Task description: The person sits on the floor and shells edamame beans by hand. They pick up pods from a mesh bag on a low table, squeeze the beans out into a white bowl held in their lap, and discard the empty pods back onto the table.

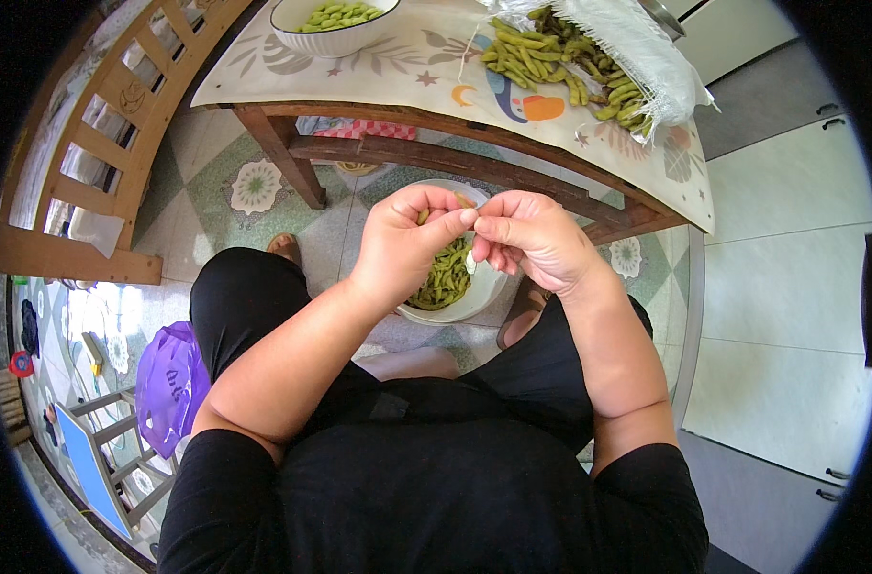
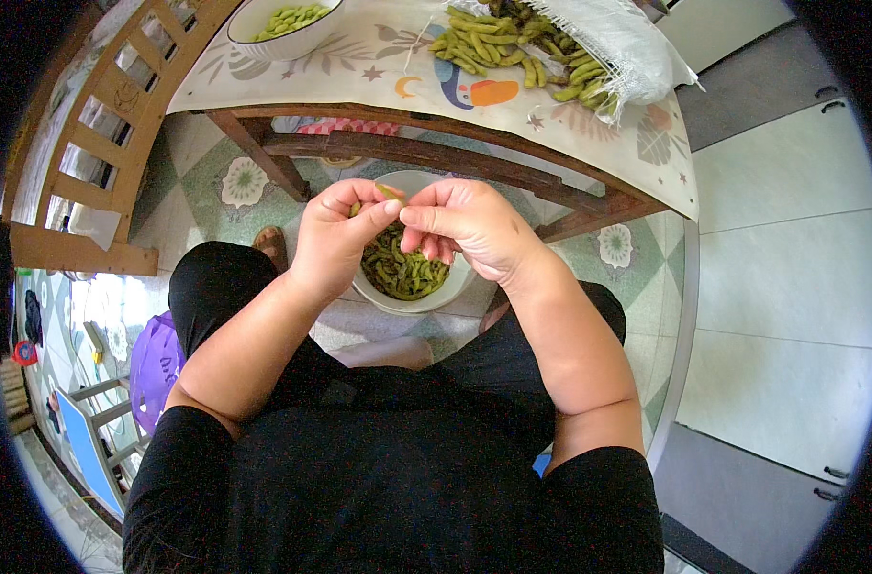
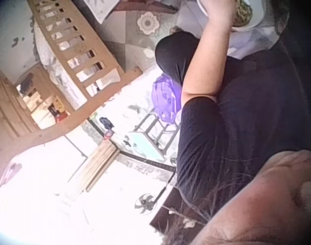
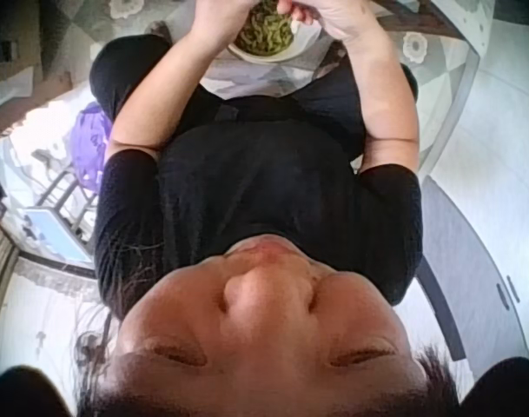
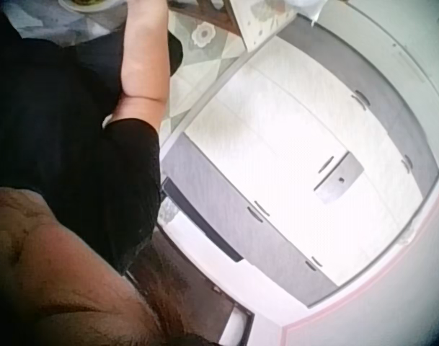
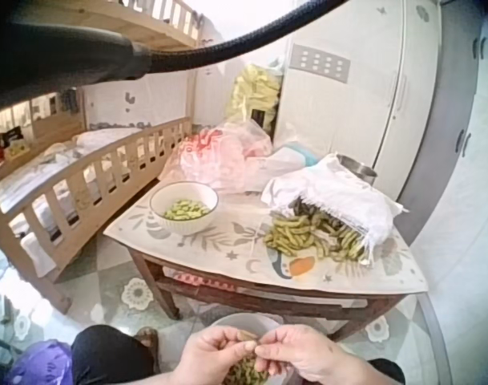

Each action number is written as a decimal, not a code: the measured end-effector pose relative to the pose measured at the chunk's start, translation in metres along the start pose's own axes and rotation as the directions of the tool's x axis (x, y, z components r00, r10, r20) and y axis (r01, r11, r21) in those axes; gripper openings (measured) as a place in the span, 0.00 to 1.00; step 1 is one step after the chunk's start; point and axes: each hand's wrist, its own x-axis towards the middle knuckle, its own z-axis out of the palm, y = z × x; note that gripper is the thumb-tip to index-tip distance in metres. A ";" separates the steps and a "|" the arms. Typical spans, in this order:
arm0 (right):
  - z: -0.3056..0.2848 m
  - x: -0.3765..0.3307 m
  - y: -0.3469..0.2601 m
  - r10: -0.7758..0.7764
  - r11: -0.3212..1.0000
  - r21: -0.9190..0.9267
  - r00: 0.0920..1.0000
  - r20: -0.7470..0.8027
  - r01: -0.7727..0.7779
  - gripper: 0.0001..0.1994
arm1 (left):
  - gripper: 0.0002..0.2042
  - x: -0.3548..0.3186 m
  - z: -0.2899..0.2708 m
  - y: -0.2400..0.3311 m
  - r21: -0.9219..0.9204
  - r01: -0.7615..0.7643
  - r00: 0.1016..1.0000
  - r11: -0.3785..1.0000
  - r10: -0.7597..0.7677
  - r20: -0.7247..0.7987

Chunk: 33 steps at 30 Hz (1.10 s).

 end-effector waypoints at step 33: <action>0.009 0.001 0.021 -0.227 0.943 -0.285 0.959 -0.171 0.172 0.09 | 0.01 0.008 -0.006 0.015 0.794 -0.455 0.860 0.403 0.432 0.273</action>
